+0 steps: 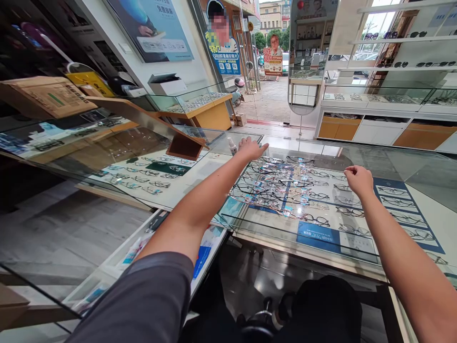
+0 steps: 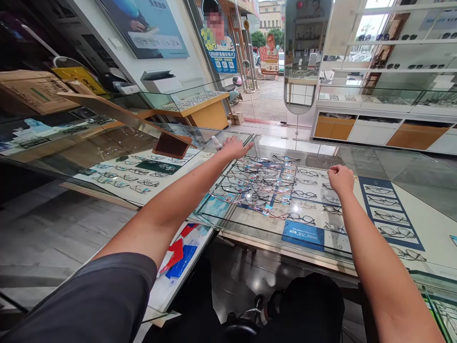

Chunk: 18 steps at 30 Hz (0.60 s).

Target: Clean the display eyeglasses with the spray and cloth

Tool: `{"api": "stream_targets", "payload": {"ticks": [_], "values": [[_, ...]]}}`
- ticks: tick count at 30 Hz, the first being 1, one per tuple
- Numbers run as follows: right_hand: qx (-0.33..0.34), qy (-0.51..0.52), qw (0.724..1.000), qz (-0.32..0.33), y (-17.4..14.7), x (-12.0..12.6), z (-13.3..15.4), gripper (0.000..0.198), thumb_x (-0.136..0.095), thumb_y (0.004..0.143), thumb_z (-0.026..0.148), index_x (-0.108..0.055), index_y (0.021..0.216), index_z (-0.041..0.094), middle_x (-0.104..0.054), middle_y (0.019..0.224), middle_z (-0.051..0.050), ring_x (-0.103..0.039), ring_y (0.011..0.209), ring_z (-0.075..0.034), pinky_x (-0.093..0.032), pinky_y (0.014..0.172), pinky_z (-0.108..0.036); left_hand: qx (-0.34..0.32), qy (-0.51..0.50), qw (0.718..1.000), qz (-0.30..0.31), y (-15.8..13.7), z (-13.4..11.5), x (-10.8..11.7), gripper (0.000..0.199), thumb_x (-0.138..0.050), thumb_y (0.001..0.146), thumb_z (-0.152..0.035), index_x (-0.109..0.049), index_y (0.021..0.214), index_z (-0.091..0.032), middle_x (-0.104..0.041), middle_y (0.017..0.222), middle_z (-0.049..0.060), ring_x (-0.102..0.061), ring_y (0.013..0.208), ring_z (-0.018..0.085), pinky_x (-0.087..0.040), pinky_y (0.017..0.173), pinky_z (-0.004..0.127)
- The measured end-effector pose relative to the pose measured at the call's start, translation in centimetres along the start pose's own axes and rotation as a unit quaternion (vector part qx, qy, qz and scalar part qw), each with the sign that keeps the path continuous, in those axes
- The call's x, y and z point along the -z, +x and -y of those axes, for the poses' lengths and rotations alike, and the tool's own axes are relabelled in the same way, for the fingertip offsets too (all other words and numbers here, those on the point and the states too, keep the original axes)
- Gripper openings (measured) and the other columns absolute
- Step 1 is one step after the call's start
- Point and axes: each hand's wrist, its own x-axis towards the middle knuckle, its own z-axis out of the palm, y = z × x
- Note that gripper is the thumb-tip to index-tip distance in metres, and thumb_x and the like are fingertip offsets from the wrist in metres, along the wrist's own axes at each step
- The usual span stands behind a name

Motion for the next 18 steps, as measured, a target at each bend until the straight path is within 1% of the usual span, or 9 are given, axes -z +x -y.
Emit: {"api": "stream_targets", "payload": {"ticks": [1, 3, 5, 6, 8, 11, 13, 16, 18], "values": [[-0.001, 0.002, 1.000, 0.001, 0.0, 0.0, 0.0, 0.033, -0.057, 0.085, 0.031, -0.082, 0.104, 0.021, -0.079, 0.097, -0.013, -0.065, 0.107, -0.036, -0.052, 0.095, -0.048, 0.007, -0.014, 0.999, -0.035, -0.7, -0.4, 0.5, 0.082, -0.025, 0.106, -0.065, -0.053, 0.153, -0.005, -0.036, 0.171, 0.029, -0.032, 0.156, 0.047, -0.030, 0.125, 0.057], [-0.001, 0.009, 1.000, 0.000, 0.1, 0.0, -0.2, 0.031, -0.058, 0.085, 0.031, -0.081, 0.102, 0.021, -0.078, 0.095, -0.012, -0.064, 0.108, -0.036, -0.052, 0.095, -0.048, -0.015, -0.049, 0.993, -0.108, -2.4, -1.0, 1.6, 0.061, -0.041, 0.104, -0.052, -0.061, 0.144, -0.011, -0.050, 0.161, 0.024, -0.044, 0.148, 0.041, -0.036, 0.121, 0.052], [0.001, 0.017, 1.000, -0.003, 0.1, 0.0, -0.3, 0.029, -0.059, 0.084, 0.031, -0.081, 0.100, 0.021, -0.077, 0.093, -0.012, -0.063, 0.108, -0.035, -0.052, 0.094, -0.047, -0.075, -0.085, 0.980, -0.165, -5.1, -1.3, 2.8, 0.039, -0.051, 0.096, -0.036, -0.069, 0.124, -0.015, -0.068, 0.137, 0.019, -0.058, 0.130, 0.034, -0.044, 0.113, 0.047], [0.002, 0.020, 1.000, -0.003, 0.2, 0.1, -0.4, 0.028, -0.059, 0.084, 0.031, -0.080, 0.099, 0.022, -0.076, 0.093, -0.011, -0.063, 0.108, -0.035, -0.052, 0.094, -0.046, -0.108, -0.104, 0.971, -0.187, -6.8, -1.3, 3.3, 0.030, -0.053, 0.092, -0.031, -0.070, 0.112, -0.017, -0.072, 0.122, 0.016, -0.062, 0.119, 0.031, -0.048, 0.108, 0.045], [0.001, 0.022, 1.000, -0.003, 0.2, 0.2, -0.3, 0.027, -0.059, 0.084, 0.031, -0.080, 0.099, 0.022, -0.076, 0.092, -0.010, -0.062, 0.108, -0.034, -0.052, 0.093, -0.046, -0.164, -0.138, 0.953, -0.216, -10.8, -0.8, 4.3, 0.017, -0.054, 0.088, -0.028, -0.068, 0.093, -0.019, -0.073, 0.099, 0.010, -0.064, 0.102, 0.027, -0.052, 0.099, 0.042], [-0.010, 0.015, 1.000, 0.007, 0.1, 0.5, 0.1, 0.027, -0.059, 0.085, 0.030, -0.080, 0.100, 0.023, -0.076, 0.094, -0.011, -0.062, 0.109, -0.035, -0.051, 0.093, -0.046, -0.208, -0.156, 0.944, -0.201, -18.0, 0.8, 5.4, 0.016, -0.053, 0.085, -0.032, -0.065, 0.082, -0.023, -0.071, 0.088, 0.006, -0.064, 0.090, 0.024, -0.054, 0.093, 0.040], [-0.016, 0.007, 1.000, 0.015, 0.0, 0.9, 0.4, 0.027, -0.058, 0.086, 0.029, -0.080, 0.101, 0.022, -0.077, 0.096, -0.011, -0.063, 0.110, -0.035, -0.050, 0.094, -0.046, -0.202, -0.142, 0.952, -0.179, -22.7, 2.2, 6.0, 0.021, -0.051, 0.085, -0.037, -0.066, 0.077, -0.025, -0.071, 0.085, 0.005, -0.064, 0.090, 0.025, -0.054, 0.094, 0.042], [-0.026, -0.003, 0.999, 0.030, -0.2, 1.4, 0.9, 0.028, -0.058, 0.088, 0.030, -0.080, 0.105, 0.022, -0.078, 0.101, -0.011, -0.064, 0.107, -0.033, -0.049, 0.095, -0.044, -0.151, -0.099, 0.972, -0.153, -28.8, 5.4, 6.3, 0.033, -0.046, 0.088, -0.048, -0.070, 0.075, -0.028, -0.074, 0.083, 0.006, -0.067, 0.091, 0.028, -0.055, 0.095, 0.045], [-0.032, -0.006, 0.999, 0.037, -0.4, 1.7, 1.2, 0.029, -0.058, 0.089, 0.031, -0.080, 0.107, 0.022, -0.078, 0.104, -0.011, -0.064, 0.105, -0.031, -0.049, 0.094, -0.042, -0.088, -0.070, 0.982, -0.154, -32.5, 8.8, 5.6, 0.039, -0.045, 0.090, -0.053, -0.074, 0.076, -0.031, -0.077, 0.087, 0.006, -0.068, 0.094, 0.030, -0.057, 0.094, 0.046]]}}
